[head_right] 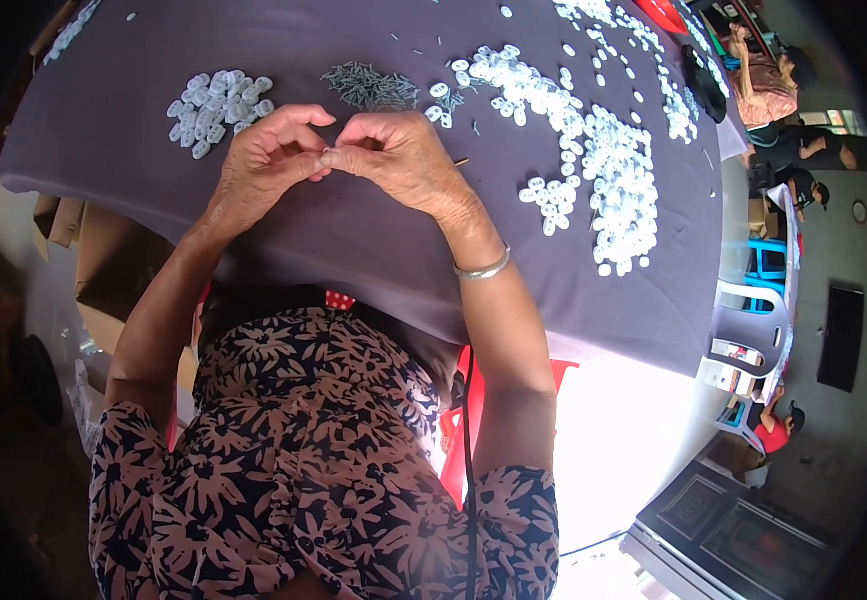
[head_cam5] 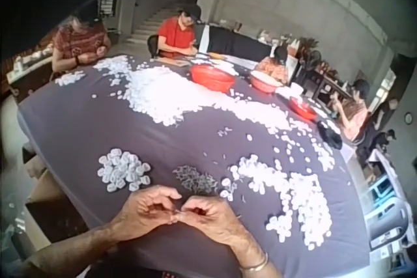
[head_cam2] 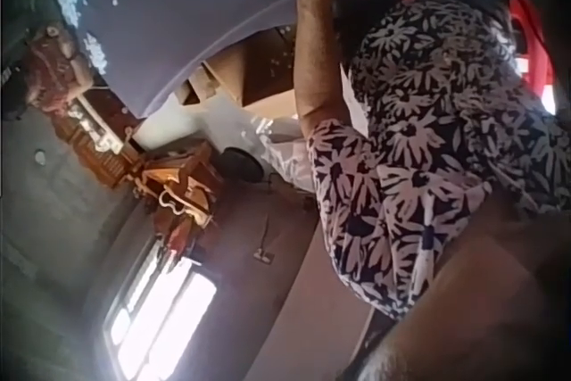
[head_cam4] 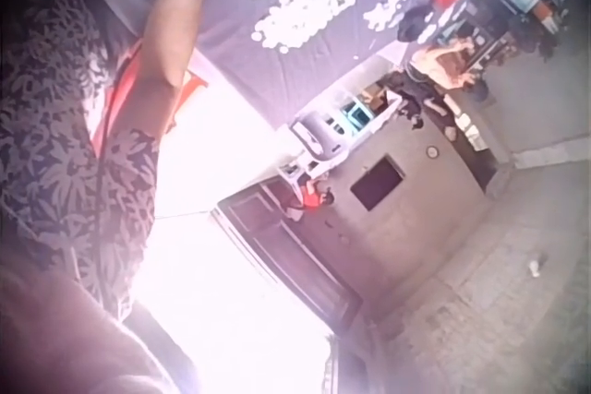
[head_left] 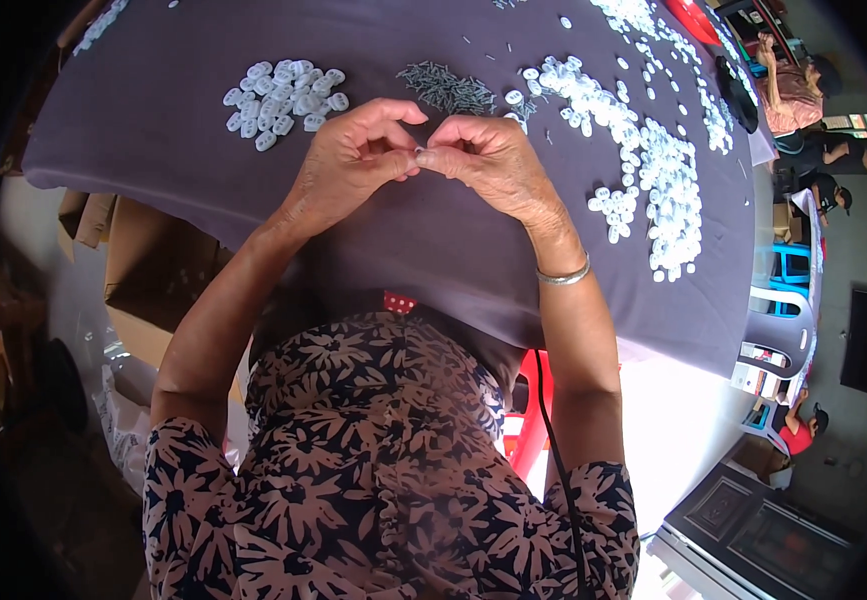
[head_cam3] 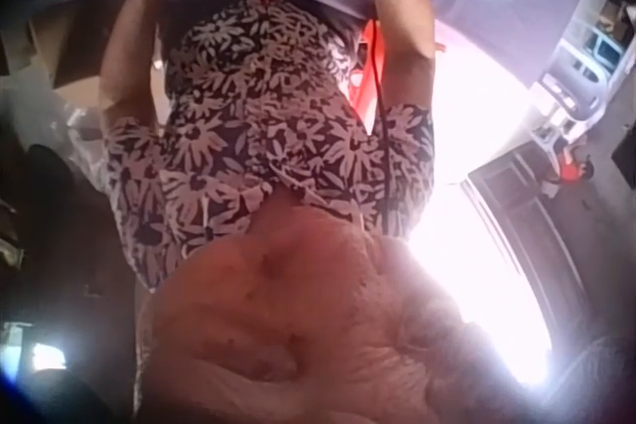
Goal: The person assembles small white plastic components by inserting tiny grey pins into them by hand, using a small pin tool to aid the insertion.
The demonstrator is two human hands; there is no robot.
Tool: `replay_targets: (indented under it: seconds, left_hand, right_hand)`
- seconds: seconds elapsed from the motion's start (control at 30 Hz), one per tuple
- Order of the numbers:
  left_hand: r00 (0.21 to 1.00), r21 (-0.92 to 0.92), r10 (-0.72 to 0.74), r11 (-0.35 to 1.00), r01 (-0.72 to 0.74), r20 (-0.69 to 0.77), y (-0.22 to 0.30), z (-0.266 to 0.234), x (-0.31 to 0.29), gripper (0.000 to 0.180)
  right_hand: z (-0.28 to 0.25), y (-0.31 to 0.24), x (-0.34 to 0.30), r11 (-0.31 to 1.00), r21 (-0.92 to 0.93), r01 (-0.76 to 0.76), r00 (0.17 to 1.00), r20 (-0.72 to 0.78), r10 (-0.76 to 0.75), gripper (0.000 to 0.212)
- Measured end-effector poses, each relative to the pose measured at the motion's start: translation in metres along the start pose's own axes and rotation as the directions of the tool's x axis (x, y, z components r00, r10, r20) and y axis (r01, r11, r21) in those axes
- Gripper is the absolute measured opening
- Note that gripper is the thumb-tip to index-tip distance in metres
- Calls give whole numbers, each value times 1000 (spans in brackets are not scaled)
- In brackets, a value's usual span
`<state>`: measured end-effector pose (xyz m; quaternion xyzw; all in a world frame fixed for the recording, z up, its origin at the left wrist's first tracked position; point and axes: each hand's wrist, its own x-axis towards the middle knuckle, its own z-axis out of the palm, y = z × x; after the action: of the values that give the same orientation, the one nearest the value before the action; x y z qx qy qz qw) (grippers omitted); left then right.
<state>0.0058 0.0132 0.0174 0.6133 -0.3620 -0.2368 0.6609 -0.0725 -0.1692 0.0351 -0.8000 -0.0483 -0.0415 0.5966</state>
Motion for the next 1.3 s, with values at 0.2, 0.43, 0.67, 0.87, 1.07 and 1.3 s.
replay_targets:
  seconds: [0.2,0.43,0.67,0.87,1.07,1.3]
  left_hand:
    - [999,-82,-23,996,19,-48,1,9,-2,27]
    - [997,-114,-22,993,13,-72,-6,19,-3,22]
    - [997,-112,-3,994,-5,-71,-9,22,-3,21]
    - [997,-87,3,996,-9,-78,-7,22,-4,22]
    - [998,-66,12,998,-16,-69,-9,23,-3,23]
    - [999,-21,0,1000,-1,-53,-8,22,-3,23]
  right_hand:
    - [-72,7,-19,908,-367,-200,917,-396,42,5]
    - [-90,19,-36,858,-393,-329,895,-420,151,8]
    - [-89,26,-34,800,-500,-332,912,-387,137,10]
    - [-86,24,-41,942,-204,-265,901,-399,167,9]
    - [-84,36,-37,938,-285,-200,891,-452,53,8]
    - [-72,17,-32,990,-31,-138,836,-539,100,4]
